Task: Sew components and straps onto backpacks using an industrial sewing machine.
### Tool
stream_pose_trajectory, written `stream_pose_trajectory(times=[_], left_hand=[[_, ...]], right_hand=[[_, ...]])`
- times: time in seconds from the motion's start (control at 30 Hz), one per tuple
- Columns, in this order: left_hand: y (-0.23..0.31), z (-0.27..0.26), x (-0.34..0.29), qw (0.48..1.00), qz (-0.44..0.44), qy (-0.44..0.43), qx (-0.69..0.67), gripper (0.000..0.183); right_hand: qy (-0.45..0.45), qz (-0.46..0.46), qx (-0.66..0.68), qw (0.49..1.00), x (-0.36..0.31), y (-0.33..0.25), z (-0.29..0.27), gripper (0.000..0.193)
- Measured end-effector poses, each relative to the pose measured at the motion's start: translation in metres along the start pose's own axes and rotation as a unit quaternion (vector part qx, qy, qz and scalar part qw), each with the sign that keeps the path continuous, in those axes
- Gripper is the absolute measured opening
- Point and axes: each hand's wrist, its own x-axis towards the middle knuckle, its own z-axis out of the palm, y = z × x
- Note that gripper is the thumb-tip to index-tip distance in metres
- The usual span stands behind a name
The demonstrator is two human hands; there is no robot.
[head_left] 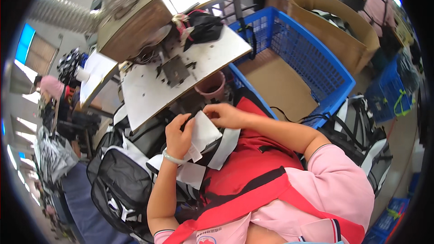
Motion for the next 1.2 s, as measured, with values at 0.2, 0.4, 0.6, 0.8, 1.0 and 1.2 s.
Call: stream_pose_trajectory(times=[0.2, 0.4, 0.6, 0.8, 1.0, 1.2], left_hand=[[-0.012, -0.024, 0.009, 0.993, -0.041, 0.053, -0.1, 0.026], [-0.015, -0.033, 0.043, 0.998, -0.006, -0.023, -0.052, 0.019], [-0.037, -0.04, 0.073, 0.995, -0.001, -0.045, -0.087, 0.016], [-0.048, -0.035, 0.088, 0.989, -0.021, -0.066, -0.129, 0.018], [-0.057, -0.034, 0.102, 0.983, -0.057, -0.042, -0.171, 0.017], [-0.069, -0.05, 0.138, 0.985, -0.062, 0.005, -0.163, 0.019]], right_hand=[[-0.041, 0.046, -0.003, 0.998, 0.045, -0.052, -0.051, 0.025], [-0.008, -0.052, -0.282, 0.958, 0.078, -0.085, -0.026, 0.036], [-0.035, -0.005, -0.173, 0.984, 0.111, -0.077, -0.04, 0.025], [-0.045, -0.001, -0.181, 0.982, 0.127, -0.073, -0.047, 0.018], [-0.06, 0.048, -0.115, 0.99, 0.145, -0.062, -0.049, 0.018], [-0.052, 0.045, -0.009, 0.998, 0.177, -0.049, -0.058, 0.016]])
